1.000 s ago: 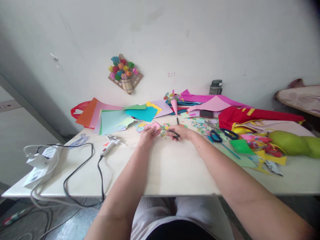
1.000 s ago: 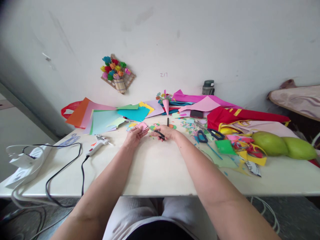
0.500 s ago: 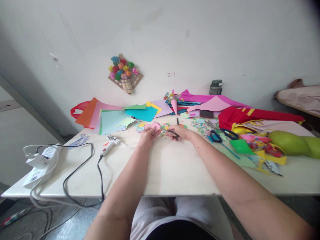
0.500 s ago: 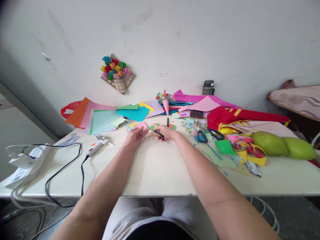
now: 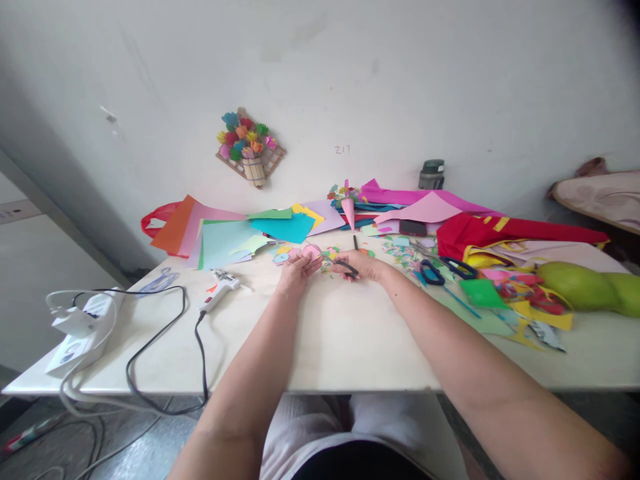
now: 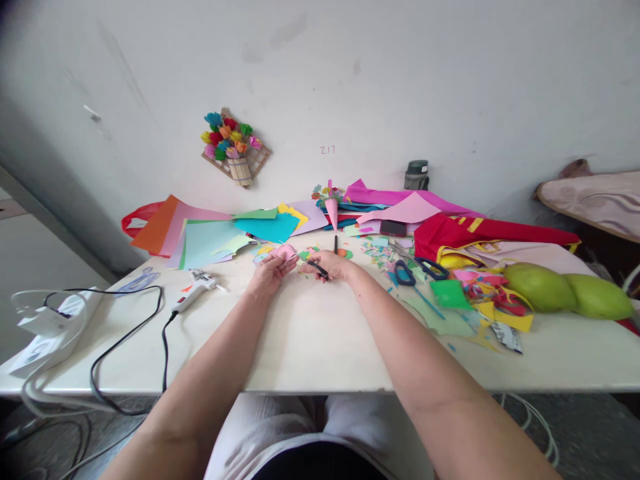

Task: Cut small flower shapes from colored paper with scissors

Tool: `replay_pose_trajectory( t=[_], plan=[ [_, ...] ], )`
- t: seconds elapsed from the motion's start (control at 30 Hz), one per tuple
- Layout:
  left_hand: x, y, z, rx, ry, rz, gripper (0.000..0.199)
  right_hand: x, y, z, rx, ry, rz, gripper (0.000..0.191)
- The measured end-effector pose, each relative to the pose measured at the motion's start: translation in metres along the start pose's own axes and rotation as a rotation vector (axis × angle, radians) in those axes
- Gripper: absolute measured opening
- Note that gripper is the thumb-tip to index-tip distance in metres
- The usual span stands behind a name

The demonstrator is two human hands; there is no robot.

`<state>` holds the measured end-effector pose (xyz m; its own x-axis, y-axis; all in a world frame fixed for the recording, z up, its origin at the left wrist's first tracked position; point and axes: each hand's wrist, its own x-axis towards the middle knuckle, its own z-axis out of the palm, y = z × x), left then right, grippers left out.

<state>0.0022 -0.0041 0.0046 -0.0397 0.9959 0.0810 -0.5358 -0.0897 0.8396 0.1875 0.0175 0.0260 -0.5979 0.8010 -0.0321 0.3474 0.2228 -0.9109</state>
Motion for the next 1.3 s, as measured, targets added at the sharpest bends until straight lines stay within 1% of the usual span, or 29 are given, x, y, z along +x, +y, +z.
replay_pose_trajectory(
  t=[0.47, 0.83, 1.03, 1.3],
  plan=[
    [0.001, -0.001, 0.0, -0.015, 0.017, -0.005, 0.014, 0.004, 0.004, 0.0, 0.012, 0.022, 0.032, 0.026],
    [-0.001, -0.001, 0.003, -0.028, 0.045, -0.013, 0.015, 0.004, 0.003, 0.002, 0.035, 0.041, 0.018, 0.025],
    [0.0, 0.0, 0.003, -0.031, 0.049, -0.015, 0.015, 0.004, 0.001, 0.003, 0.043, 0.044, 0.046, 0.024],
    [-0.001, 0.0, 0.004, -0.047, 0.052, -0.014, 0.014, 0.012, 0.013, 0.002, 0.061, 0.036, -0.019, 0.025]
  ],
)
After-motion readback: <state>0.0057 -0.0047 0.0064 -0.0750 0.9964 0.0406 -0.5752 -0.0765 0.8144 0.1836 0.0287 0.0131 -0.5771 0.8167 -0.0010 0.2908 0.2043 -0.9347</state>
